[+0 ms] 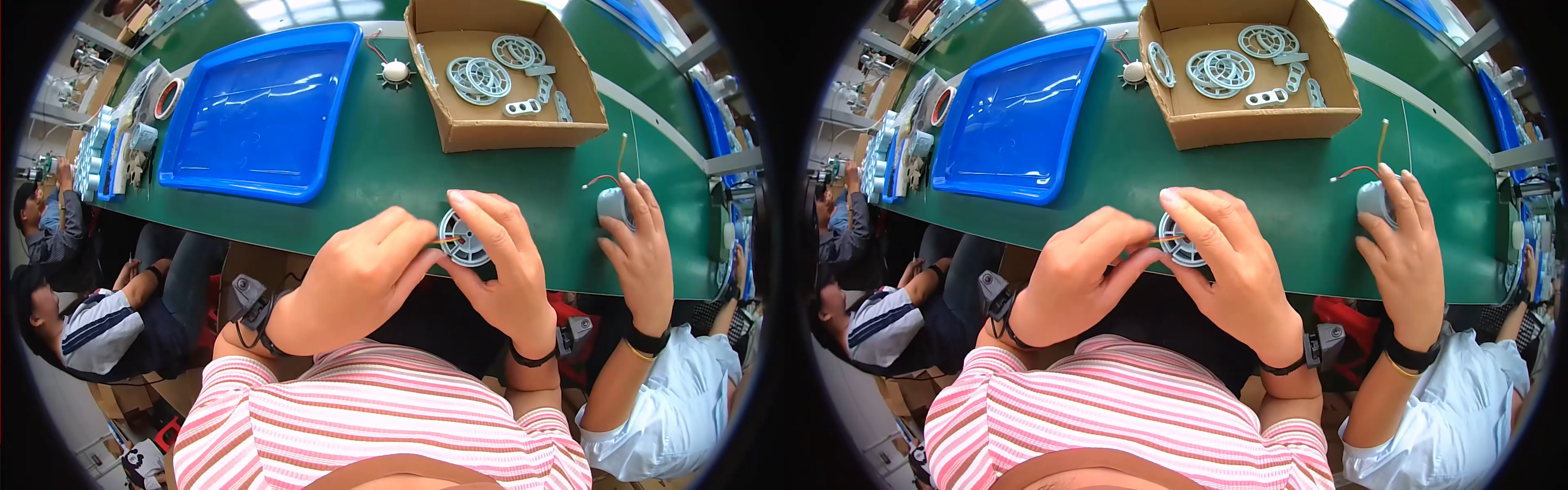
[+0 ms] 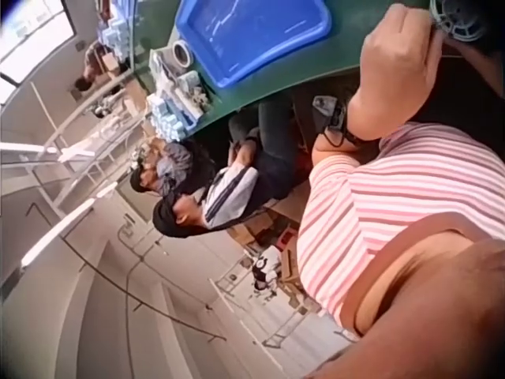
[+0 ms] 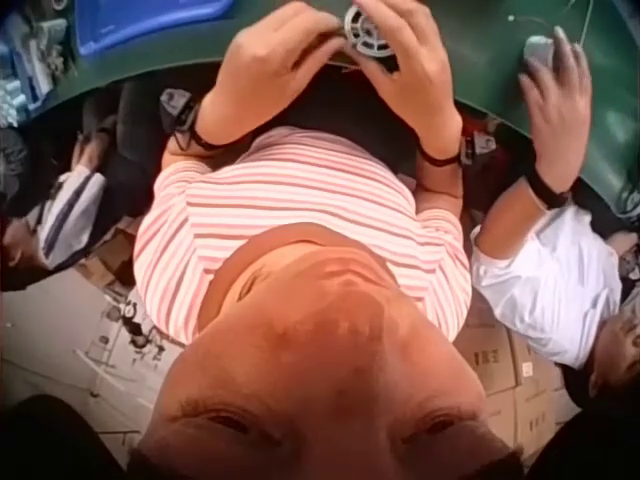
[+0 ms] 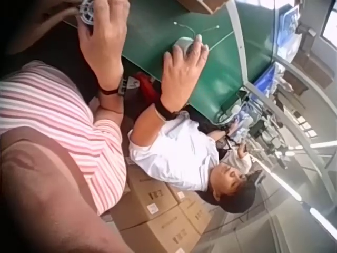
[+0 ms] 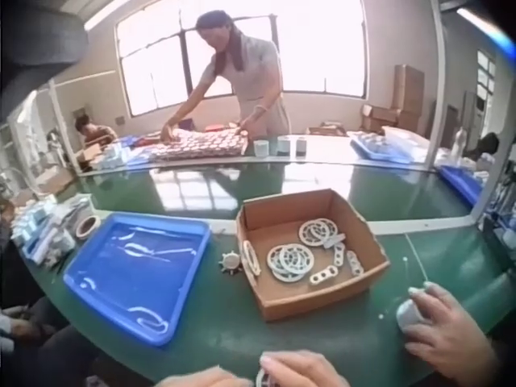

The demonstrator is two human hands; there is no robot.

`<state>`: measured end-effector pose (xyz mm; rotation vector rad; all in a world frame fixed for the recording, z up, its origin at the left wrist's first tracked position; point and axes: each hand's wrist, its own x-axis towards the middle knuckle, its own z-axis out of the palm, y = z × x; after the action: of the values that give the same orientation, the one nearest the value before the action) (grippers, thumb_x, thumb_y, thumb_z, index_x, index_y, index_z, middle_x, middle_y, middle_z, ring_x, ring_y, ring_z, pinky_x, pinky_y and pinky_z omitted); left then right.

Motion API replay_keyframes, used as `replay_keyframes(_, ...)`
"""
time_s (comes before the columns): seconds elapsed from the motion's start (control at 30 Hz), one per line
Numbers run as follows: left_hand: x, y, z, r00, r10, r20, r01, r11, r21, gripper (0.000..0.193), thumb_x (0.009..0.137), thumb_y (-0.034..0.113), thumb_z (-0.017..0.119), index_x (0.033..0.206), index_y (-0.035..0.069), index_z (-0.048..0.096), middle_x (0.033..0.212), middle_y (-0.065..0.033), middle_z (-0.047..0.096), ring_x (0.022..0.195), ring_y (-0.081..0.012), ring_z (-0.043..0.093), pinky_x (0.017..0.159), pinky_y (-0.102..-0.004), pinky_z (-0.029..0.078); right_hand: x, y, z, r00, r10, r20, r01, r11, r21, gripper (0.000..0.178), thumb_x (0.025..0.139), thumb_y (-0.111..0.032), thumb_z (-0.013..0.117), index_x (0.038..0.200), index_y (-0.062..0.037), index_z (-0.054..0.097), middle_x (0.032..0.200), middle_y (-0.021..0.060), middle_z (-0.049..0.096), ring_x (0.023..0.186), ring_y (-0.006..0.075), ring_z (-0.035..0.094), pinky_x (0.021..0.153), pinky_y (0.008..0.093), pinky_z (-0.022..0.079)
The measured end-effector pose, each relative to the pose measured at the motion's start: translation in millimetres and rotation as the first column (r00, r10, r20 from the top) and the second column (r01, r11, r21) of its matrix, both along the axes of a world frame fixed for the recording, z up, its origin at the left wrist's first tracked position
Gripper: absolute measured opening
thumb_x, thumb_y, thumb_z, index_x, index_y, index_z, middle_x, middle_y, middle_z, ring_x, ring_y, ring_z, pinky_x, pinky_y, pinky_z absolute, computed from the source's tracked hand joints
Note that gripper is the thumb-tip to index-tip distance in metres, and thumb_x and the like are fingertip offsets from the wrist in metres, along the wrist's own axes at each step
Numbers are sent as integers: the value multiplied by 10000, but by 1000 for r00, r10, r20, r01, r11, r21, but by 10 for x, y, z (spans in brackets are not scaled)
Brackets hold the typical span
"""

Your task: The person picks up a blue tray of motor housings and repeatedly assembles them by fitting a plastic ring and a motor into each housing. They then press a metal cap into the center of the motor before setting the assembly on the table.

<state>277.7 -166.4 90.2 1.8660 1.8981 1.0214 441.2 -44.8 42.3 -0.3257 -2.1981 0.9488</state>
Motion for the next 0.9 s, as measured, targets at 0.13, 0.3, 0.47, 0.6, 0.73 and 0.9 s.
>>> replay_keyframes(0.13,55,-20,-153,992,-114,51,109,989,95,141,855,0,767,969,-1,684,833,-119,647,663,-307,630,592,-364,502,26,21,12,999,-17,38,14,998,62,603,716,2,862,1288,-105,701,1336,138,604,1127,320,624,926,405,537)
replay_keyframes(0.3,-238,56,-244,994,-41,106,45,998,-34,127,865,16,764,966,13,687,840,-127,641,697,-308,629,593,-378,491,-7,23,31,998,-22,60,23,1000,-7,537,710,-17,874,1219,-133,748,1298,135,603,1085,300,625,880,386,549)
replay_keyframes(0.47,-349,154,13,991,-118,62,124,987,-105,103,898,42,732,984,18,682,888,-133,648,754,-322,631,636,-374,509,2,43,-94,1000,-9,27,6,994,105,537,724,-40,879,1233,-147,744,1326,143,581,1082,291,620,848,372,556)
replay_keyframes(0.6,-710,401,274,907,-15,-420,-54,987,-153,159,906,70,714,1051,21,673,1028,-146,671,842,-365,660,719,-425,532,20,-14,-153,999,-30,25,28,996,81,554,745,-115,888,1272,-138,720,1361,148,561,1097,296,615,860,370,553)
replay_keyframes(0.73,-1217,997,-39,822,87,-562,-65,996,60,190,907,80,681,1087,21,667,1100,-131,658,969,-368,673,798,-453,554,11,0,-156,1000,-10,13,8,995,98,575,784,-249,877,1312,-117,690,1389,156,549,1126,306,607,899,381,542)
replay_keyframes(0.9,-1382,1223,-129,822,-63,-566,-25,989,-146,246,873,93,692,1104,18,650,1137,-138,638,980,-371,677,814,-439,571,2,44,-198,1000,8,8,-9,996,93,619,812,-384,845,1330,-93,672,1413,168,544,1170,320,591,951,400,524)
